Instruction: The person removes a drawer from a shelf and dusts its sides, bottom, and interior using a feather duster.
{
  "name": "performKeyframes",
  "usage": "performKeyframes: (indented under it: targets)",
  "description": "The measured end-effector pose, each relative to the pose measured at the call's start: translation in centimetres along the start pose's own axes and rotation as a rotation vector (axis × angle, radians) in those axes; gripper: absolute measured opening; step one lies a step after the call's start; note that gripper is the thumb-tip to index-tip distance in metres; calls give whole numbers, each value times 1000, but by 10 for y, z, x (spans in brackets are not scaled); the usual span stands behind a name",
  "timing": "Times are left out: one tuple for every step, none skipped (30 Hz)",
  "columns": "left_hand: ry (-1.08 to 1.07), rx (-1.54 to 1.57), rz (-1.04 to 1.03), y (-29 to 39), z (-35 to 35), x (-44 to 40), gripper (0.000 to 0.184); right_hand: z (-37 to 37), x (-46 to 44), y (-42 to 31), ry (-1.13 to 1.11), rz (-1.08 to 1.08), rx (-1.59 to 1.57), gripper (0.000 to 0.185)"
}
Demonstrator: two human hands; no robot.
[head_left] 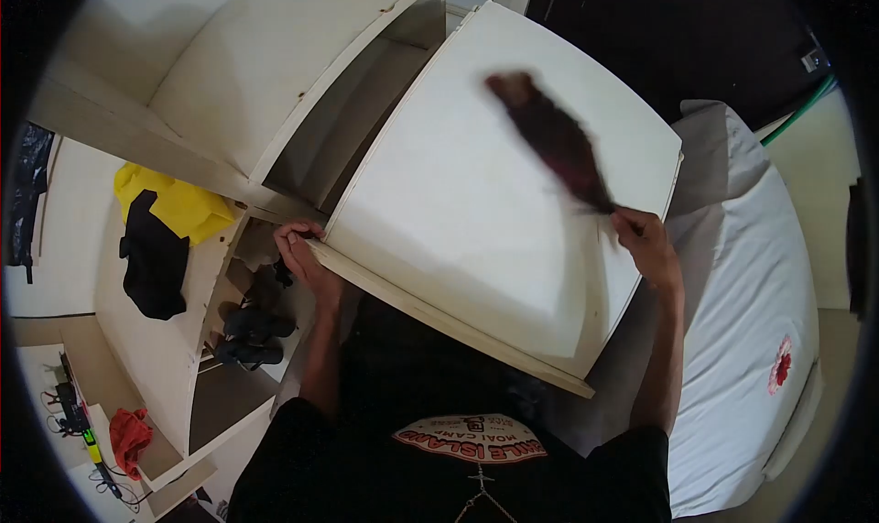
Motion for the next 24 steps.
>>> performKeyframes:
  targets:
    - [-2,-1,-1,0,0,0,17,-2,4,-4,-45,8,-65,33]
    - [-4,6,5,-1,0,0,17,2,6,-6,4,-11,-47,33]
    - [-5,14,11,-1,0,0,17,7,7,-10,52,-29,-28,33]
    - [-5,22,17,-2,1,1,17,10,9,-10,100,-47,-8,33]
    - [-9,31,16,-3,1,1,16,8,8,-4,208,2,-20,33]
    - [-12,39,15,-3,1,1,16,1,9,3,170,16,-19,33]
    - [-13,47,14,-3,2,1,16,-5,13,7,131,31,-18,33]
    - [-16,41,1,-3,2,1,16,-10,16,10,92,46,-19,33]
    - [-21,34,-10,-1,1,1,16,-16,21,3,-28,15,-125,32]
    - [-26,27,-19,0,0,1,16,-14,22,3,9,5,-92,32]
    - [-40,29,-19,-1,1,0,16,-13,20,2,45,-6,-57,32]
    - [-52,29,-18,-1,3,0,17,-11,20,2,79,-15,-22,32]
    - [-65,29,-19,-2,4,0,17,-10,24,-7,172,-12,7,31]
    - [-60,36,-20,-2,5,0,17,-17,28,-8,133,25,28,30]
    - [-56,42,-23,-2,4,1,17,-25,33,-8,95,62,48,30]
    - [-52,48,-26,-1,3,1,18,-32,38,-9,56,101,66,29]
    - [-49,18,-18,0,3,0,18,-42,43,-8,-66,60,34,26]
    - [-48,-13,-9,3,3,0,18,-42,48,-11,-38,54,33,26]
    - [-46,-43,0,3,3,0,18,-40,53,-16,-10,47,32,26]
    - [-51,-32,1,2,4,0,18,-39,58,-21,18,39,32,26]
    - [-55,-18,2,1,5,0,18,-35,63,-27,135,18,62,26]
    - [-63,-3,2,0,5,0,18,-40,68,-32,144,53,86,26]
    - [-61,-5,-1,-2,7,1,17,-44,75,-35,157,86,109,26]
    - [-62,-3,-7,-4,7,0,17,-47,80,-39,173,119,130,26]
Point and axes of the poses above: each hand's wrist, its own x-axis away from the middle knuckle, its own z-axis out of the back of the hand, y = z × x, the point moved 6 cm from there along -x, towards the middle knuckle, and after that the axes turned 2 degrees about x, right-handed, at the moved point
